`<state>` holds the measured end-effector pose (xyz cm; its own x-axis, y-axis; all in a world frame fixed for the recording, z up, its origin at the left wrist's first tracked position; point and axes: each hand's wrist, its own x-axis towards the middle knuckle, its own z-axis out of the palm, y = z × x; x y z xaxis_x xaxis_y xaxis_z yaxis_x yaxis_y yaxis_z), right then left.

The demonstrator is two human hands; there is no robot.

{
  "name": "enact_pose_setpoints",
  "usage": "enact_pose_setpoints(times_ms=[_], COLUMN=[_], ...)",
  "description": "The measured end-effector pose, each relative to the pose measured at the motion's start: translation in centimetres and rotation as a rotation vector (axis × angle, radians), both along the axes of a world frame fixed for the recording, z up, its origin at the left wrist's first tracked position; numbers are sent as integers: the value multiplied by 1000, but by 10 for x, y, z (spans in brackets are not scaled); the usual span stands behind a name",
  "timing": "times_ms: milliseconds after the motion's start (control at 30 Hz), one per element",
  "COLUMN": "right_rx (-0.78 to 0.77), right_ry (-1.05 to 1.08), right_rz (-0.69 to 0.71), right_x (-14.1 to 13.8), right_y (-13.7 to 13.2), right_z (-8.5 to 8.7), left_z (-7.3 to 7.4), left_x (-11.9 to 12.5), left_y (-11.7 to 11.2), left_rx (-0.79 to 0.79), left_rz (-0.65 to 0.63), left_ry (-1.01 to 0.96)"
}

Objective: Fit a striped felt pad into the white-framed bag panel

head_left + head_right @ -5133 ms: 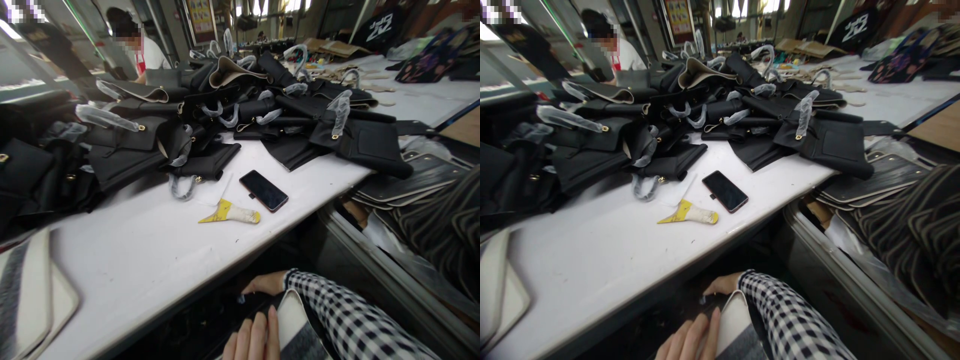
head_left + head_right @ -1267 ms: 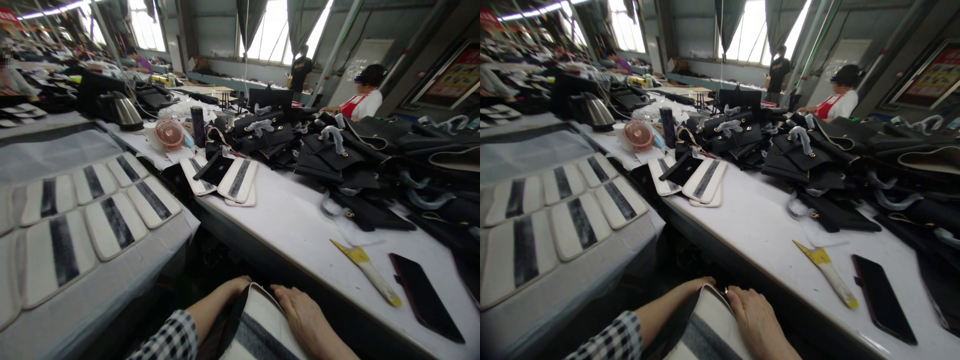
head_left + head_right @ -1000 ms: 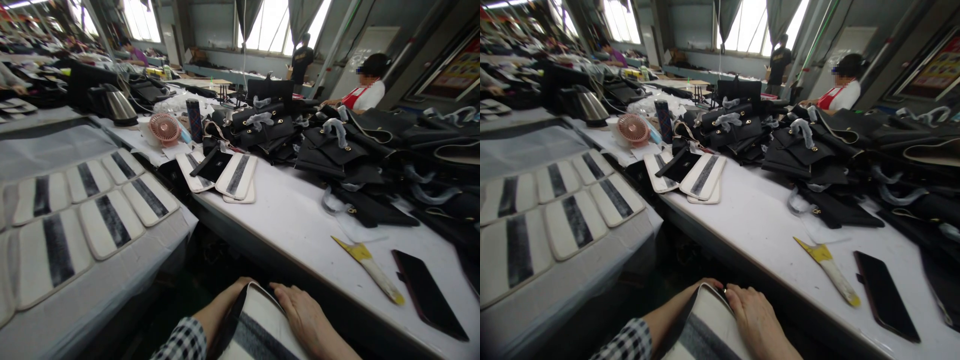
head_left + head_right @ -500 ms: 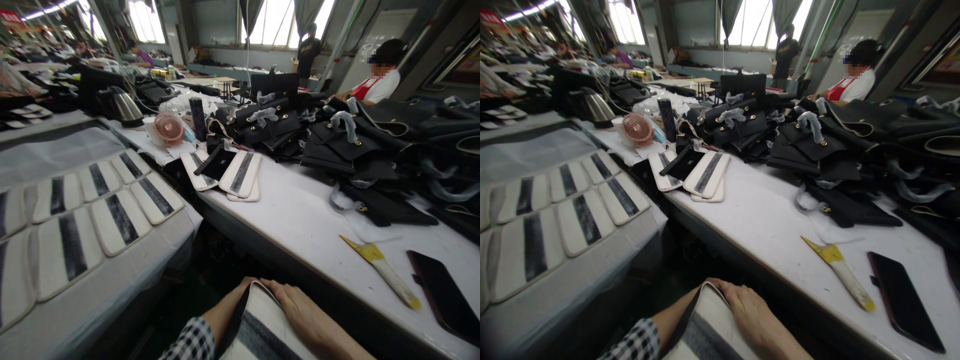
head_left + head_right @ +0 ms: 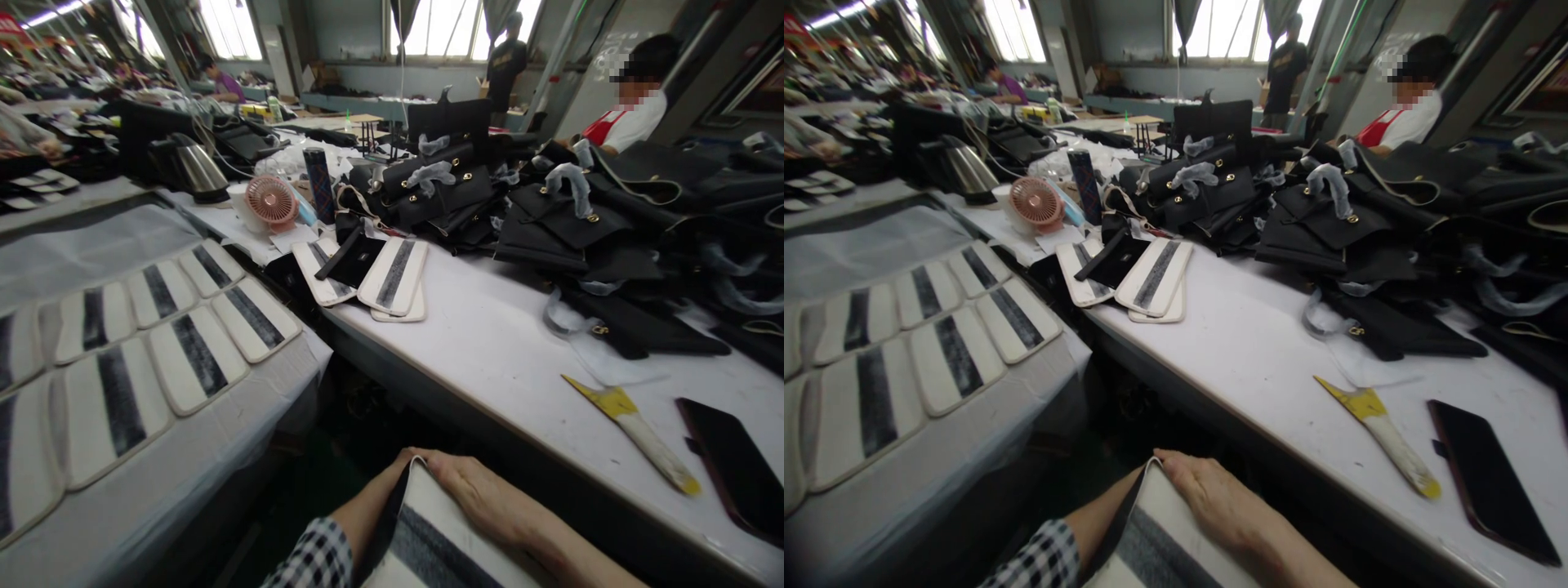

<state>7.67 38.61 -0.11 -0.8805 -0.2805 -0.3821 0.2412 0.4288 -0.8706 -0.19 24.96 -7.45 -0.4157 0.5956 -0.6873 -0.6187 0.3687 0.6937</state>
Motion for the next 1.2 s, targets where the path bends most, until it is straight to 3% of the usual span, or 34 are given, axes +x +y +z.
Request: enact_pose_setpoints(times_ms=[200, 333, 500, 600, 767, 900, 1067, 1200], right_rx=[320, 419, 376, 339, 296, 339, 273, 235], right_ry=[10, 5, -51, -55, -142, -219, -252, -281], right_rz=[25, 10, -16, -52, -145, -193, -274, -363], right_x=[4, 17, 40, 55, 89, 123, 165, 180], right_y=[0, 5, 16, 25, 46, 68, 96, 108], right_z=[2, 3, 9, 11, 16, 20, 24, 23], left_z=[-9, 3, 43, 57, 61, 63, 66, 69], left_x=[-21, -43, -54, -56, -61, -65, -68, -68], left_y=[7, 17, 23, 26, 31, 32, 32, 37], left_rx=[-70, -22, 121, 122, 54, -20, -77, -109], left_rz=[-242, -401, -702, -836, -987, -1056, -1135, -1200], left_ry=[181, 320, 327, 344, 388, 452, 438, 526])
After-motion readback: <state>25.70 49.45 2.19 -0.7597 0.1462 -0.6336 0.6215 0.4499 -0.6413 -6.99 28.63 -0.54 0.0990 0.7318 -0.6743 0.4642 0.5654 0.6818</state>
